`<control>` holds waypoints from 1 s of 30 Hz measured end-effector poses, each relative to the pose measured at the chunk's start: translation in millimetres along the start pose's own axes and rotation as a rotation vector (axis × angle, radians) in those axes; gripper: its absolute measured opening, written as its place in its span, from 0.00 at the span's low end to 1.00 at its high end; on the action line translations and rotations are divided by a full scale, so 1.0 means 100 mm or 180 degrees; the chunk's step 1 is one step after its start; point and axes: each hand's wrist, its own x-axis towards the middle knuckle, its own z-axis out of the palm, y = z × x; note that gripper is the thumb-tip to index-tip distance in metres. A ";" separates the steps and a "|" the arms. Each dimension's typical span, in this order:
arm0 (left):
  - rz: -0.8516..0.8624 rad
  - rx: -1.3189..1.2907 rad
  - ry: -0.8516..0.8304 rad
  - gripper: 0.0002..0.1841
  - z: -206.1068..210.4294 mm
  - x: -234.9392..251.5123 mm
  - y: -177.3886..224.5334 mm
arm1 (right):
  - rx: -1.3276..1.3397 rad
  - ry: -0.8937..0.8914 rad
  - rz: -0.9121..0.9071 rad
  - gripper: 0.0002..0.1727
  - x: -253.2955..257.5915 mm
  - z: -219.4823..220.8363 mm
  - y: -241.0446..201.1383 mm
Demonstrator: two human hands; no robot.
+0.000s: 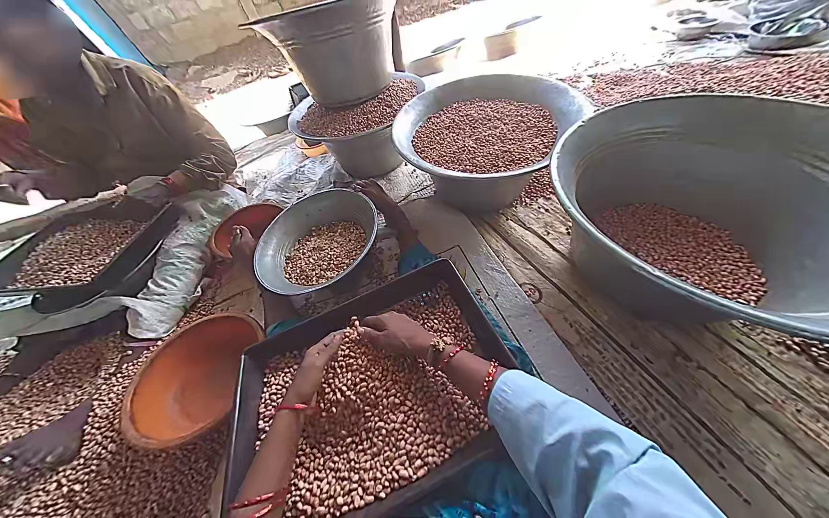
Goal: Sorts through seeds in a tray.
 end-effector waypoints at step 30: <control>0.1269 0.2909 0.0185 0.07 0.35 -0.68 0.12 | -0.1112 0.0396 0.0853 0.13 -1.23 -0.37 -0.29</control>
